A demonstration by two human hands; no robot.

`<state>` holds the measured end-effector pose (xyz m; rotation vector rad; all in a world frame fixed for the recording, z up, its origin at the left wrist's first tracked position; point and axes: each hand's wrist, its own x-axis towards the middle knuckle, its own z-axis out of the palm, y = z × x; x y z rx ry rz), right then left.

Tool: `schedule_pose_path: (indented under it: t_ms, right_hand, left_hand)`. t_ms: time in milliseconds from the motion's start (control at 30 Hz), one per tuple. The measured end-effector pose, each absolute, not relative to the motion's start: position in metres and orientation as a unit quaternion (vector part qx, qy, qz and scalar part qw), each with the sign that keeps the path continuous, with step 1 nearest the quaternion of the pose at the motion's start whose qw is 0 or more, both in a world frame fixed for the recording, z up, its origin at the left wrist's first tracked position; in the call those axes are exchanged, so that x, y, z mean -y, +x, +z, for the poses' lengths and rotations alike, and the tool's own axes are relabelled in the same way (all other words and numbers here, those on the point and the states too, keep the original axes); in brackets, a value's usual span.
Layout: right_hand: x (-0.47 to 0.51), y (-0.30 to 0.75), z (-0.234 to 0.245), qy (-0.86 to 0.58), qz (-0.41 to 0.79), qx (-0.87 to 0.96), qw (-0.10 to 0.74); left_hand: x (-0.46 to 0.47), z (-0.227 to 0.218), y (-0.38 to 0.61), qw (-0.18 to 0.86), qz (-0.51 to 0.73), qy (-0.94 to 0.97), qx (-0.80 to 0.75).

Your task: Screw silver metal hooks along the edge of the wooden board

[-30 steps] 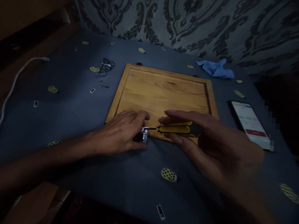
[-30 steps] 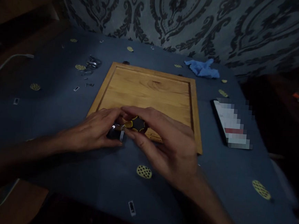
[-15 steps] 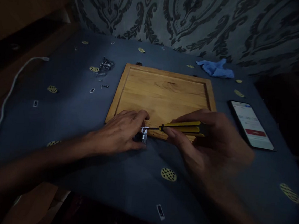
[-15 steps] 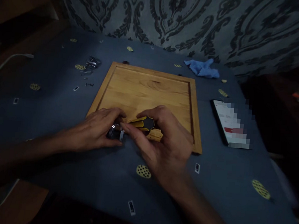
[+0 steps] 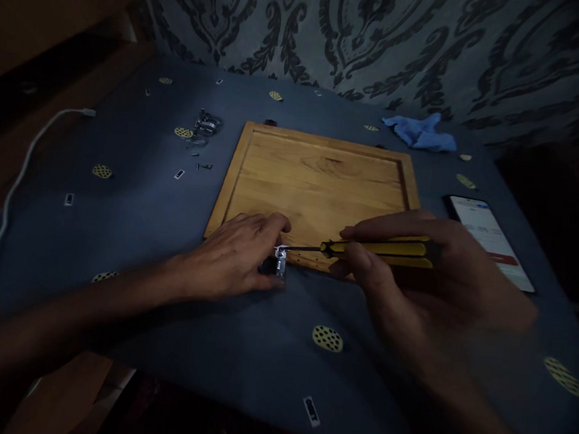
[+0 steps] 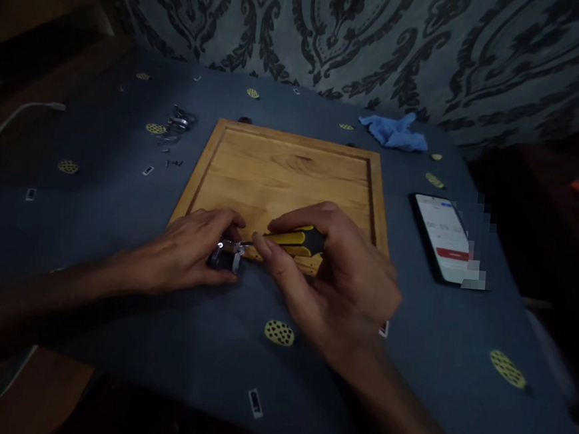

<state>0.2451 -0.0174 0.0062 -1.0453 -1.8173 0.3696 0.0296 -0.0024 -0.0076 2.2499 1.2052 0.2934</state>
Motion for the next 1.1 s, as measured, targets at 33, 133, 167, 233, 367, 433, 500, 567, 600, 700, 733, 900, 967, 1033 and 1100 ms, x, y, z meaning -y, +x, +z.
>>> schedule_pose_path:
  t_ms: [33, 133, 167, 233, 367, 433, 500, 567, 600, 700, 733, 900, 967, 1033, 1100]
  right_hand:
    - [0.017, 0.245, 0.005, -0.424, 0.149, 0.751, 0.483]
    - [0.016, 0.246, 0.002, -0.410, 0.145, 0.764, 0.477]
    - [0.016, 0.246, 0.002, -0.411, 0.146, 0.764, 0.474]
    - [0.015, 0.245, 0.001, -0.413, 0.145, 0.764, 0.473]
    - [0.013, 0.244, 0.004, -0.395, 0.129, 0.780, 0.468]
    - [0.011, 0.244, 0.007, -0.377, 0.122, 0.794, 0.460]
    - [0.010, 0.244, 0.013, -0.367, 0.136, 0.803, 0.449]
    - [0.009, 0.244, 0.019, -0.363, 0.167, 0.811, 0.428]
    - [0.009, 0.244, 0.022, -0.358, 0.182, 0.816, 0.416]
    - [0.010, 0.245, 0.029, -0.334, 0.206, 0.832, 0.392]
    - [0.010, 0.246, 0.031, -0.326, 0.208, 0.835, 0.391]
    - [0.011, 0.249, 0.023, -0.339, 0.190, 0.828, 0.404]
    - [0.013, 0.249, 0.016, -0.378, 0.159, 0.806, 0.428]
    - [0.015, 0.247, 0.009, -0.405, 0.125, 0.786, 0.450]
    - [0.018, 0.245, 0.005, -0.407, 0.098, 0.779, 0.467]
  left_hand:
    - [0.002, -0.008, 0.030, 0.280, 0.112, 0.841, -0.449]
    - [0.002, -0.009, 0.030, 0.276, 0.119, 0.842, -0.448]
    - [0.002, -0.009, 0.030, 0.276, 0.120, 0.842, -0.448]
    - [0.002, -0.009, 0.030, 0.276, 0.118, 0.842, -0.448]
    - [0.003, -0.010, 0.030, 0.273, 0.117, 0.844, -0.447]
    - [0.003, -0.010, 0.030, 0.271, 0.118, 0.844, -0.447]
    - [0.003, -0.011, 0.030, 0.270, 0.121, 0.846, -0.445]
    - [0.003, -0.011, 0.030, 0.272, 0.123, 0.845, -0.443]
    - [0.003, -0.010, 0.030, 0.275, 0.124, 0.845, -0.443]
    - [0.003, -0.009, 0.030, 0.284, 0.123, 0.841, -0.444]
    - [0.003, -0.008, 0.030, 0.285, 0.123, 0.841, -0.444]
    - [0.003, -0.008, 0.029, 0.285, 0.121, 0.841, -0.444]
    - [0.003, -0.008, 0.029, 0.284, 0.118, 0.841, -0.446]
    - [0.003, -0.008, 0.029, 0.286, 0.116, 0.840, -0.446]
    - [0.003, -0.007, 0.030, 0.288, 0.117, 0.839, -0.447]
